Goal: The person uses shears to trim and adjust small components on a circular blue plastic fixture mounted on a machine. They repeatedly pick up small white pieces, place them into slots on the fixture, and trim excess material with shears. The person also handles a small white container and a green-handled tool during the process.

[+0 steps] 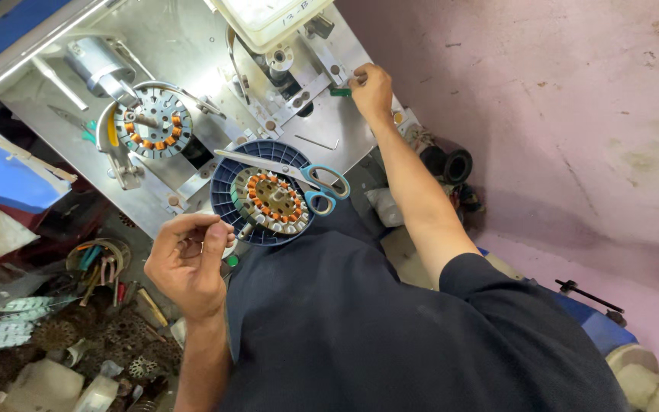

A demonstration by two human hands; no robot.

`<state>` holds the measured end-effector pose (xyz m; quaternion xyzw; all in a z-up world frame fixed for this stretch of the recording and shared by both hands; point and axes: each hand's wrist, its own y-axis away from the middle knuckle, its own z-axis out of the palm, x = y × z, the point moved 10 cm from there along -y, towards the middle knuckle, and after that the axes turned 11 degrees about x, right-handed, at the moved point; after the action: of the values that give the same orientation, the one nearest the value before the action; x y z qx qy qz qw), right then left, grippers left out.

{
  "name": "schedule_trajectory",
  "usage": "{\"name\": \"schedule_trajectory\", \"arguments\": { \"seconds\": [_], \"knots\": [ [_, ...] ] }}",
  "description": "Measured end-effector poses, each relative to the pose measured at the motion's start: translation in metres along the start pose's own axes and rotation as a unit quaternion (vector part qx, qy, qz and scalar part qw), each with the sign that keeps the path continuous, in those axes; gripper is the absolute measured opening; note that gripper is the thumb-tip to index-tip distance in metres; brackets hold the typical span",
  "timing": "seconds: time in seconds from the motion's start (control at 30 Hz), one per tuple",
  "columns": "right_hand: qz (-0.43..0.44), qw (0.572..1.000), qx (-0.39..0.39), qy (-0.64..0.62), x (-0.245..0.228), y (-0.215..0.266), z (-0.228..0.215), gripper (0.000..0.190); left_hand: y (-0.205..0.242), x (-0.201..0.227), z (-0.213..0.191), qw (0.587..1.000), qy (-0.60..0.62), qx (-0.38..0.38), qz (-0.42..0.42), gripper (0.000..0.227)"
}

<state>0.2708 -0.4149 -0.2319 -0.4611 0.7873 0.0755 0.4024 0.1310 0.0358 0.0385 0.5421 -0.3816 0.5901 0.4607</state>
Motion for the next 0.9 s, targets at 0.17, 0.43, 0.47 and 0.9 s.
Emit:
{"name": "schedule_trajectory", "arguments": {
  "seconds": [0.17, 0.43, 0.47, 0.9],
  "knots": [
    [-0.044, 0.994, 0.024, 0.102, -0.001, -0.034, -0.003, 0.034, 0.003, 0.015, 0.017, 0.998, -0.020, -0.027, 0.047, 0.011],
    [-0.188, 0.944, 0.156, -0.224, -0.169, -0.086, -0.099, 0.010, -0.006, 0.039, 0.029, 0.997, -0.045, -0.005, 0.069, 0.012],
    [-0.246, 0.937, 0.118, -0.217, -0.203, -0.095, -0.096, 0.011, -0.007, 0.042, 0.034, 0.996, -0.052, -0.009, 0.078, 0.011],
    [-0.451, 0.854, -0.251, 0.071, -0.293, -0.123, 0.111, 0.013, 0.030, 0.089, 0.035, 0.977, -0.092, 0.046, 0.186, 0.012]
  ]
}}
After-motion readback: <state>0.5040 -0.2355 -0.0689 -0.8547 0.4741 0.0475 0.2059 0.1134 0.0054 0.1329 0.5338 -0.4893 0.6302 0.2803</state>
